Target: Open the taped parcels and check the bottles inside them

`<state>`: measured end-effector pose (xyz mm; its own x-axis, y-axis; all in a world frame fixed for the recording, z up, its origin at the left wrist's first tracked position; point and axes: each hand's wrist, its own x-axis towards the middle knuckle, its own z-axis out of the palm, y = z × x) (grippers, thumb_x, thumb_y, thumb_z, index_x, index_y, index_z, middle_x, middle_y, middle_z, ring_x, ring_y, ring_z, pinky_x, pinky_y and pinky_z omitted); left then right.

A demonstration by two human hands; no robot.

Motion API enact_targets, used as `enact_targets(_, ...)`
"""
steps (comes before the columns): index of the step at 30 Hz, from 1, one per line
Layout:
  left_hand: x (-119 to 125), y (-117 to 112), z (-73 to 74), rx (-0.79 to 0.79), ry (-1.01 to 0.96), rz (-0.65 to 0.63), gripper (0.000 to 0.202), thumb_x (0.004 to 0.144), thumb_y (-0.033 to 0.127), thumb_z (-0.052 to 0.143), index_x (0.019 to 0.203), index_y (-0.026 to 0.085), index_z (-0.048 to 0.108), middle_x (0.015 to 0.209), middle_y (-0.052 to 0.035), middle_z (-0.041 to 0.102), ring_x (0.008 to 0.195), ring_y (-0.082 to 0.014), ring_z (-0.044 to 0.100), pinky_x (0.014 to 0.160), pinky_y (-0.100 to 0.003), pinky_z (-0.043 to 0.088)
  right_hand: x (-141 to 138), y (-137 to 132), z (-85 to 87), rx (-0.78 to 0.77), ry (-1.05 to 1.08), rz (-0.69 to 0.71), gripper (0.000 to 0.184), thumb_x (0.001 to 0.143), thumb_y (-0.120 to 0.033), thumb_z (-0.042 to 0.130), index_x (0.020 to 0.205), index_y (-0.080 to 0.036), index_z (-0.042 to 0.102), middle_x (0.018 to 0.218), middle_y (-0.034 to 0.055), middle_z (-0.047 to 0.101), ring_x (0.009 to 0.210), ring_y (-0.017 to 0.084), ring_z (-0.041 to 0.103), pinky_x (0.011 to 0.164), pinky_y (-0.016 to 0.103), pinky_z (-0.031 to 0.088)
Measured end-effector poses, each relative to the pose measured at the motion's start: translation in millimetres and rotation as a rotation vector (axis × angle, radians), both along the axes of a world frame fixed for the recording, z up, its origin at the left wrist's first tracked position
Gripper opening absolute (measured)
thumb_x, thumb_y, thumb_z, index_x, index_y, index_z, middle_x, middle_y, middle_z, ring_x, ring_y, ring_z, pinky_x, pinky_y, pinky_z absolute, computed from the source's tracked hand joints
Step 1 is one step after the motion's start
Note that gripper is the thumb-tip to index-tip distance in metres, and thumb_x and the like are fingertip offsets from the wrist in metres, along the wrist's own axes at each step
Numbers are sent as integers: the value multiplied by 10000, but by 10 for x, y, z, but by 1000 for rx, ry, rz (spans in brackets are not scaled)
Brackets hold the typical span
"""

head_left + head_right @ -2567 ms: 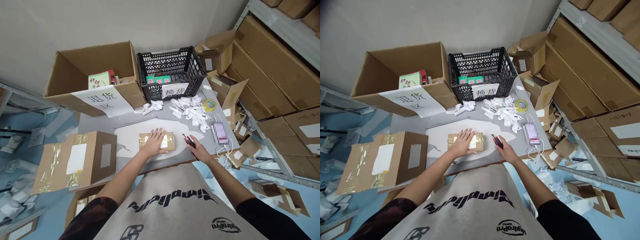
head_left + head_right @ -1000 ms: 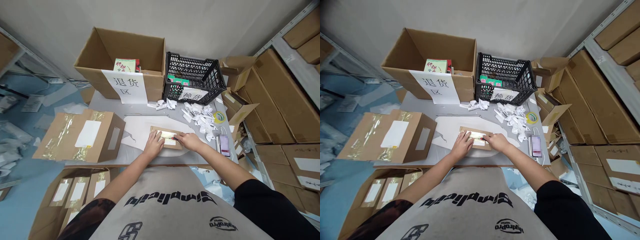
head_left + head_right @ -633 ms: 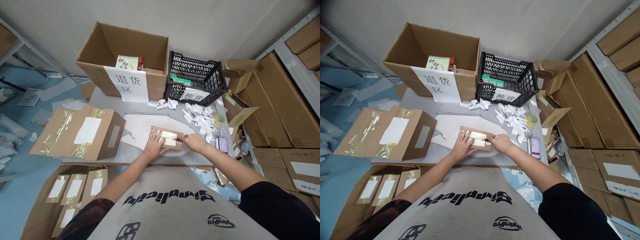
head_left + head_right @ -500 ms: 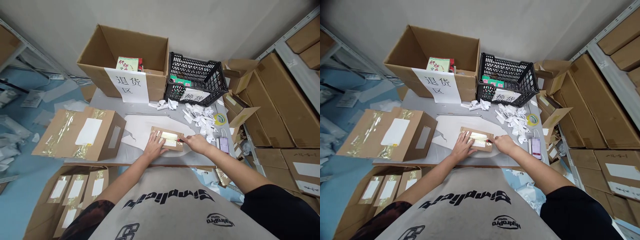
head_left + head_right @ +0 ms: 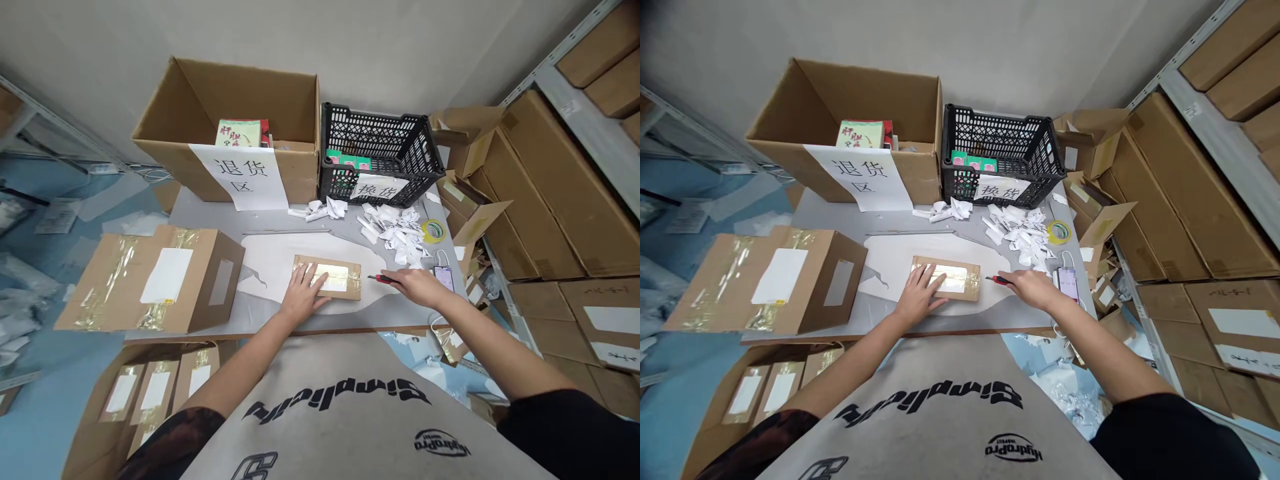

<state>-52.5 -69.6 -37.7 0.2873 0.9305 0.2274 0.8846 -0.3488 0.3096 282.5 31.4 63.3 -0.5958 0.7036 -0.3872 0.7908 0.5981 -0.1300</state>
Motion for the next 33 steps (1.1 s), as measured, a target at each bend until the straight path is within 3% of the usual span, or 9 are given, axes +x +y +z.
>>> enact_targets(4, 37, 0, 84, -8, -2, 22, 555, 848, 490, 646, 1348, 277, 533, 1494, -152, 405, 1385, -401, 333, 1103, -619, 304, 262, -171, -549, 125, 87, -302, 484, 980, -397, 368, 1446, -290, 445, 1138, 107, 635, 965, 252, 619, 797, 360, 494)
enact_targets(9, 109, 29, 182, -16, 29, 16, 565, 816, 461, 671, 1320, 238, 546, 1481, -163, 409, 1397, -412, 309, 1120, -624, 281, -61, -475, -1457, 215, 162, -474, 481, 922, -276, 424, 1392, -213, 507, 1076, 126, 576, 974, 268, 563, 877, 412, 470)
enact_targets(12, 141, 34, 173, -21, 43, 1, 587, 832, 489, 639, 1331, 199, 532, 1495, -173, 392, 1410, -403, 298, 1132, -590, 290, -232, -590, -1722, 215, 212, -582, 442, 912, -294, 440, 1334, -210, 540, 1097, 133, 579, 1025, 290, 538, 908, 447, 452)
enact_targets(15, 151, 24, 118, -12, 43, 1, 604, 860, 511, 600, 1361, 189, 504, 1504, -174, 389, 1418, -391, 298, 1133, -579, 299, -276, -567, -1640, 189, 291, -630, 446, 923, -359, 443, 1332, -202, 526, 1193, 152, 566, 1136, 312, 508, 961, 492, 435)
enact_targets(18, 155, 18, 60, -1, 37, -3, 603, 874, 517, 585, 1370, 189, 493, 1515, -169, 379, 1431, -381, 282, 1142, -574, 286, -389, -435, -1263, 272, 445, -580, 534, 945, -448, 429, 1407, -182, 448, 1375, 185, 469, 1307, 322, 411, 1062, 518, 368)
enact_targets(21, 155, 23, 30, 6, 29, -2, 597, 872, 511, 592, 1370, 198, 488, 1515, -165, 382, 1433, -377, 280, 1142, -583, 282, -685, -303, -855, 243, 510, -196, 710, 908, -537, 510, 1504, -206, 312, 1554, 160, 296, 1463, 326, 190, 1148, 534, 255)
enact_targets(23, 140, 30, 28, 2, 32, -8, 603, 854, 474, 629, 1371, 200, 484, 1512, -166, 385, 1431, -378, 284, 1139, -586, 285, -912, -259, -712, 185, 466, 52, 847, 850, -599, 581, 1525, -190, 272, 1596, 163, 222, 1488, 348, 91, 1169, 561, 186)
enact_targets(27, 59, 44, 59, -16, 51, -40, 658, 784, 369, 720, 1371, 189, 482, 1503, -176, 389, 1417, -386, 300, 1135, -573, 303, -1156, -250, -739, 141, 356, 231, 961, 794, -641, 633, 1527, -140, 265, 1593, 212, 213, 1484, 384, 93, 1164, 607, 132)
enact_targets(33, 46, 23, 126, 44, 46, -46, 537, 778, 272, 739, 1275, 214, 545, 1415, -149, 494, 1382, -365, 365, 1104, -563, 360, -1120, -120, -730, 7, 330, 161, 763, 945, -635, 350, 1554, -195, 216, 1591, 126, 271, 1483, 297, 191, 1182, 524, 207)
